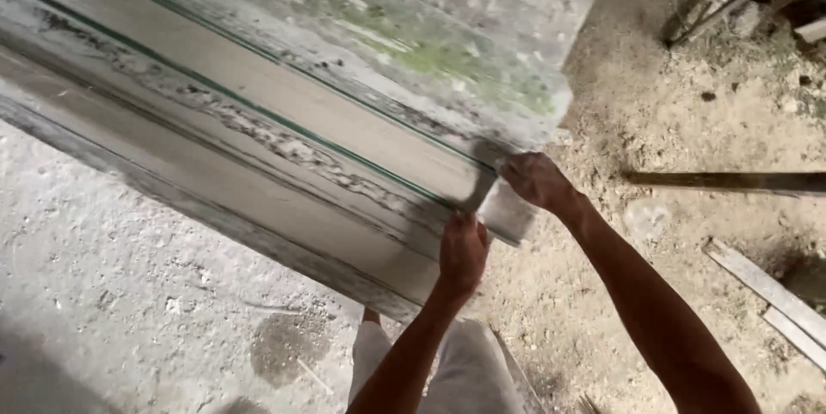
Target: Applying a layer of plaster to an architectural mold and embedding fiber strips for reinforcement.
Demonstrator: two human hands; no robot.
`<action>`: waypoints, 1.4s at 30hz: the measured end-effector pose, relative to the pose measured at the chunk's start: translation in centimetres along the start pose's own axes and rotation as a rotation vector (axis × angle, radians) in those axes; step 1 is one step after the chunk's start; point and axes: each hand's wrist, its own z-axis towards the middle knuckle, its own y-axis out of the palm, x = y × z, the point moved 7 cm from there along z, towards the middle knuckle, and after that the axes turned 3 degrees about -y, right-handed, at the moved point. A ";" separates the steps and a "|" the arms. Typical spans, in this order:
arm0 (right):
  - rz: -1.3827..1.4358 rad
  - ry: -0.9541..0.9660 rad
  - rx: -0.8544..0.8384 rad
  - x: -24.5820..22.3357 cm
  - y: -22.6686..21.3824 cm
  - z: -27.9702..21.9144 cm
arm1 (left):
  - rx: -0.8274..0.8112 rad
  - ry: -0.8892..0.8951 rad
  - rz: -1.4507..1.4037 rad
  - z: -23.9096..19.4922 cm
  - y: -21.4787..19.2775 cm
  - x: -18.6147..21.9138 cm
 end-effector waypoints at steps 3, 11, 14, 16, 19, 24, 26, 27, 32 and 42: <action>0.136 -0.004 0.103 1.8 0.3 -6.0 | -0.101 -0.015 -0.060 -3.6 3.5 3.5; 0.572 0.837 0.370 8.0 2.9 -24.8 | -0.572 -0.262 -0.463 -7.5 5.9 12.3; 1.014 0.809 0.746 4.7 0.8 -25.8 | -0.695 -0.431 -0.642 -6.0 1.9 15.2; 1.130 0.757 0.953 5.2 3.6 -26.2 | -0.725 -0.520 -0.720 -4.4 -0.7 17.9; 1.149 0.710 1.154 0.1 -5.4 -23.0 | -0.746 -0.603 -0.810 -3.2 -1.7 19.1; 1.438 0.468 1.558 3.3 -7.9 -23.8 | -0.732 -0.535 -0.820 0.0 -4.1 22.7; 1.419 0.331 1.468 0.3 -14.1 -22.2 | -0.759 -0.595 -0.765 1.0 -5.6 24.9; 1.416 0.319 1.469 0.1 -13.6 -22.0 | -0.753 -0.587 -0.769 1.6 -5.1 24.8; 1.906 0.311 1.500 0.6 -6.5 -21.0 | -0.537 -0.658 -0.850 4.5 -3.5 22.8; 0.333 0.682 0.323 1.7 9.7 -22.4 | -0.201 -0.715 -0.905 2.6 -20.9 -0.1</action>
